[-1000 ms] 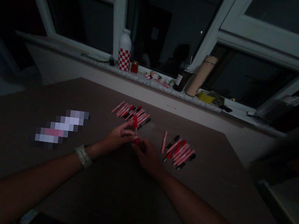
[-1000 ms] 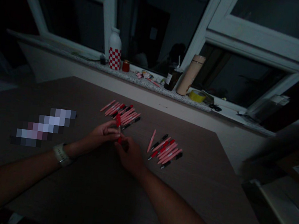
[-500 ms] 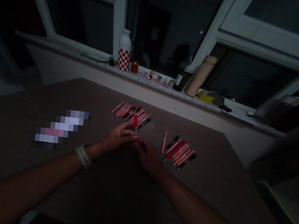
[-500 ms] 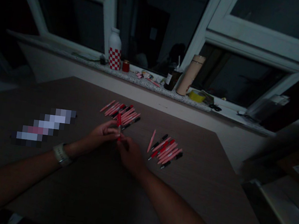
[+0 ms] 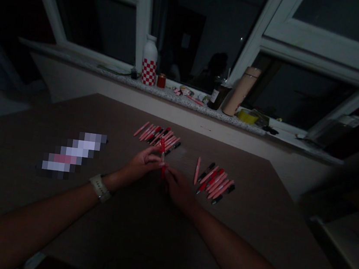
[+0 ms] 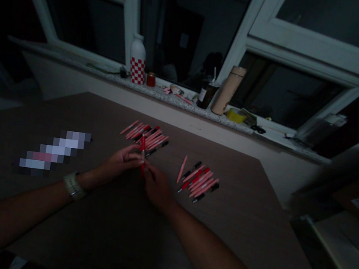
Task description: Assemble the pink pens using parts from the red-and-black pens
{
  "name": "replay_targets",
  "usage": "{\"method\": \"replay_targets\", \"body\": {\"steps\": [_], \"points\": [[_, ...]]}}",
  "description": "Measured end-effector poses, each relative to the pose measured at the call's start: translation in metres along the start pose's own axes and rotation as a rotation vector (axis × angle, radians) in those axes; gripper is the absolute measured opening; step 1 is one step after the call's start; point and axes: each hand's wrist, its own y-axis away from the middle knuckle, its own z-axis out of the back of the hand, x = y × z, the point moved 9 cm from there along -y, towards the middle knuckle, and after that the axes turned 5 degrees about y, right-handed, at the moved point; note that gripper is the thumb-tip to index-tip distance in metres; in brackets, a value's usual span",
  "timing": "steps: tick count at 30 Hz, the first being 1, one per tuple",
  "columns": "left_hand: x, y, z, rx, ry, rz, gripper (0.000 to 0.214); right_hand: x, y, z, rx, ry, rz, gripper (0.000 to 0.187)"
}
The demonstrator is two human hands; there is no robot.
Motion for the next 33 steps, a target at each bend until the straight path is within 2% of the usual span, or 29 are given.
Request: {"method": "replay_targets", "body": {"steps": [6,11,16,20,25,33], "points": [[0.001,-0.001,0.002,-0.005,-0.014,-0.005,0.065,0.0,0.0,0.004,-0.053,0.029,0.009,0.02],[0.004,-0.003,0.004,0.003,-0.016,-0.01,0.067,-0.004,0.001,0.005,-0.069,0.1,-0.025,0.019],[0.001,-0.004,0.005,-0.012,-0.058,-0.023,0.06,-0.005,0.0,0.001,-0.051,0.044,-0.012,0.019],[-0.001,-0.004,0.008,-0.061,-0.095,-0.027,0.048,-0.002,0.001,-0.001,-0.036,-0.013,0.01,0.025],[-0.002,-0.006,0.017,-0.126,-0.097,-0.044,0.045,0.002,0.001,0.0,-0.021,0.029,0.038,0.036],[-0.01,-0.005,0.025,-0.22,-0.108,-0.085,0.039,0.004,0.002,-0.002,-0.013,0.114,0.073,0.033]]}}
